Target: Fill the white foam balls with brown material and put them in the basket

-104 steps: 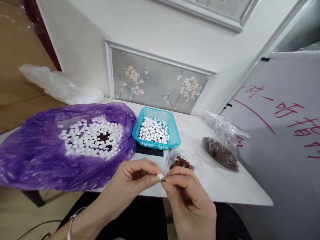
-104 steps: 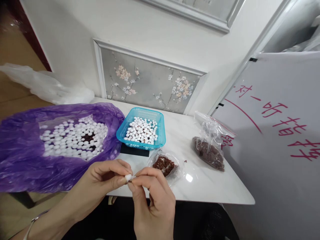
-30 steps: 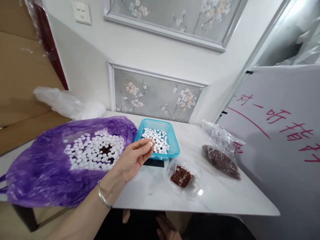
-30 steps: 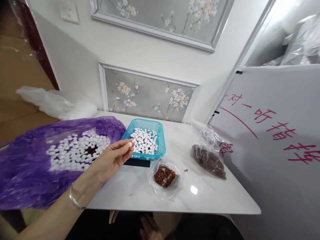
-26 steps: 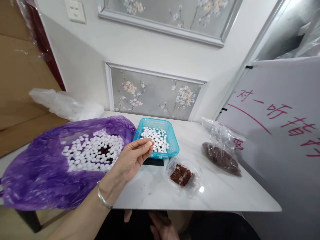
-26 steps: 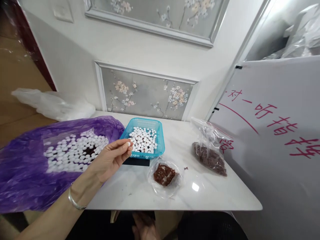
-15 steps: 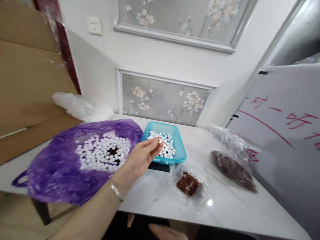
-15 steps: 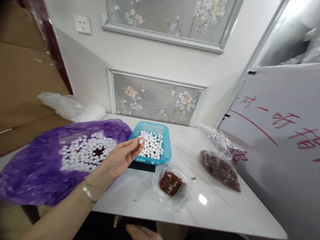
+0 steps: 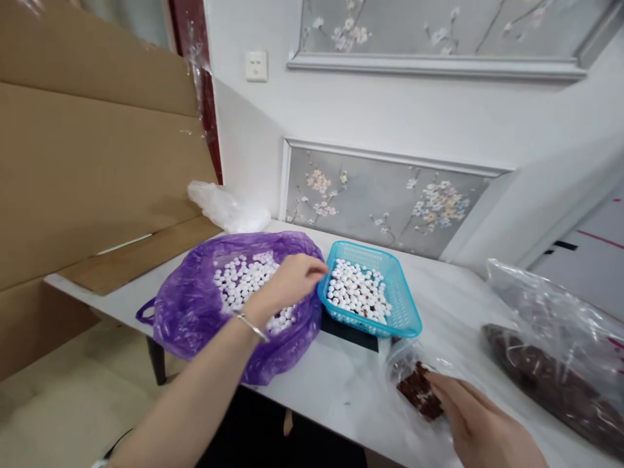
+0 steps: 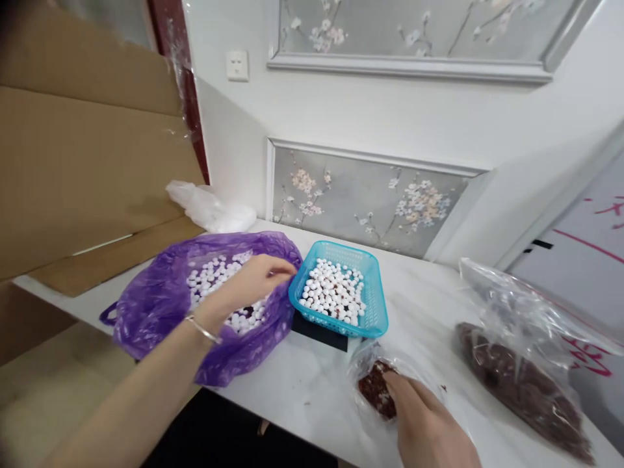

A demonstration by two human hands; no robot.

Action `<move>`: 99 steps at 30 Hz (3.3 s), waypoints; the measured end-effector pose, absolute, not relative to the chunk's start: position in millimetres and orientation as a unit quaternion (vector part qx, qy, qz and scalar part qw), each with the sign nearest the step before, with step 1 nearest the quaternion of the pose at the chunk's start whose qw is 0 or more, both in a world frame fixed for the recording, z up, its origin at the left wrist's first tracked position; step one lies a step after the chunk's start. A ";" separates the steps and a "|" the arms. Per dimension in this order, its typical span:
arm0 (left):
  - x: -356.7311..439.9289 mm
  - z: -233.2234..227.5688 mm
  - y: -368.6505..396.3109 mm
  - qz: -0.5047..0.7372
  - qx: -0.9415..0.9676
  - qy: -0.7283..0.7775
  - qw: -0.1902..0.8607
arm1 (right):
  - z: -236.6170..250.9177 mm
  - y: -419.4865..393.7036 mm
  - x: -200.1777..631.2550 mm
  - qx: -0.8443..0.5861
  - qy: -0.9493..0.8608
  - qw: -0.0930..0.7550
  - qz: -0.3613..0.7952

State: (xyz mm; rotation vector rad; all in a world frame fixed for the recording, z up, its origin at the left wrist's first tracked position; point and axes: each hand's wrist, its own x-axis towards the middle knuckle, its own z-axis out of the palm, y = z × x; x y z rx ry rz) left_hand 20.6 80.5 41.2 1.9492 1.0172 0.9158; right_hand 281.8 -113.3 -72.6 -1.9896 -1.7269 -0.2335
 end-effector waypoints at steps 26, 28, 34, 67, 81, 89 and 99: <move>5.2 15.6 28.8 0.442 0.612 0.381 0.533 | -53.6 -87.1 259.4 -0.720 -0.601 0.347 0.022; 27.7 10.6 11.3 0.450 0.518 0.331 0.647 | -49.3 -89.1 257.4 -0.719 -0.599 0.353 0.018; 74.2 -15.3 -30.9 0.349 0.366 0.264 0.821 | -46.5 -101.7 258.6 -0.731 -0.584 0.351 0.019; 89.9 -26.6 -37.5 0.300 0.318 0.240 0.867 | -30.3 -125.9 214.1 -0.537 -0.425 0.681 0.261; 89.9 -22.9 -40.4 0.321 0.350 0.207 0.856 | -26.1 -123.2 200.9 -0.561 -0.473 0.659 0.165; 86.4 -28.4 -39.1 0.358 0.409 0.233 0.806 | -30.9 -123.2 196.3 -0.574 -0.459 0.653 0.183; 80.6 -29.3 -35.7 0.372 0.474 0.228 0.765 | -33.7 -120.5 196.0 -0.579 -0.435 0.650 0.231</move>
